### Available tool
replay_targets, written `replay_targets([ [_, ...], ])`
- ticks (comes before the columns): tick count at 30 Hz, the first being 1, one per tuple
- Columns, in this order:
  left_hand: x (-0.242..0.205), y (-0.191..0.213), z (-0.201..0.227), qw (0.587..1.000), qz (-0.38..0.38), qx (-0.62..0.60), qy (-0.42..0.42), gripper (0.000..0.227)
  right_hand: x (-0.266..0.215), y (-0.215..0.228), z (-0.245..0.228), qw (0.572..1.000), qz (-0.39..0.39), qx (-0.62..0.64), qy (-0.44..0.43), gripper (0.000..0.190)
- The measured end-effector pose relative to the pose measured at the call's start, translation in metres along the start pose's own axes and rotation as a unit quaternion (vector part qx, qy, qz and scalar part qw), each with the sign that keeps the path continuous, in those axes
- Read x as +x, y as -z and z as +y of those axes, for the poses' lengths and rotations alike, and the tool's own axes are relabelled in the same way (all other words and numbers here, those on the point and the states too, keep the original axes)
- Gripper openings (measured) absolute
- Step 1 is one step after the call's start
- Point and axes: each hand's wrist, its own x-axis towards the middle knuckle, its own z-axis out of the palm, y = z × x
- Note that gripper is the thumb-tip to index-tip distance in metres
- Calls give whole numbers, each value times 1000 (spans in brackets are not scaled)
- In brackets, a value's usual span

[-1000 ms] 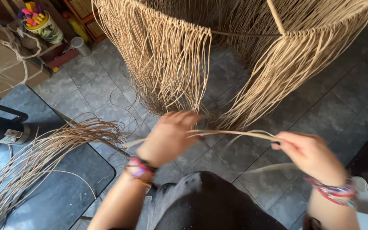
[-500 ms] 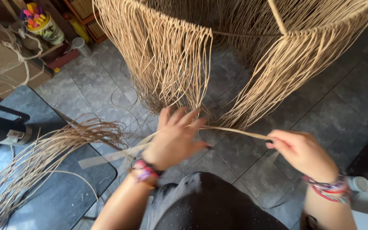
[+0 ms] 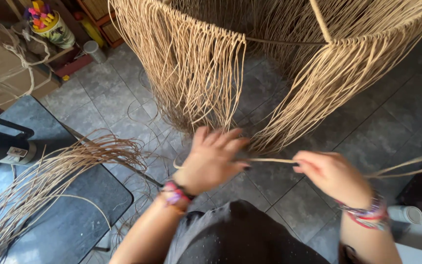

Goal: Weave natural fiber strands onto a circular frame to construct a lampshade.

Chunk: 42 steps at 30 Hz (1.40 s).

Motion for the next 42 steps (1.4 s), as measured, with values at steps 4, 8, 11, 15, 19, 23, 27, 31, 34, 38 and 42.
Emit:
replay_targets([
  [4,25,-15,31,991,82,-37,-95,29,13,-3,-34,996,20,20,80,21],
  [8,-1,7,-20,996,-5,51,-75,18,-1,8,17,998,41,52,11,24],
  [11,-13,6,-37,998,-64,16,14,25,2,19,9,999,37,13,15,24],
  [15,27,-2,24,996,64,-50,-36,76,28,-7,-10,998,20,29,60,24],
  [19,33,-35,44,995,21,-91,-34,57,40,-15,0,995,1,-9,104,25],
  [23,10,-26,-16,997,-50,-54,-34,20,28,17,16,999,13,6,40,27],
  [27,9,-8,-36,986,-93,-111,80,16,42,25,2,999,-5,-1,33,28],
  [31,41,-7,9,989,-38,-143,7,61,66,-9,-18,994,-30,-11,104,34],
  [34,48,-34,10,984,-74,-153,46,47,75,-17,-19,991,-39,-5,127,40],
  [38,45,-25,-30,994,-73,-77,-5,9,73,-7,-21,996,-24,-1,85,47],
  [42,58,8,-64,968,-139,-207,17,10,77,-21,-34,996,26,-63,51,40],
])
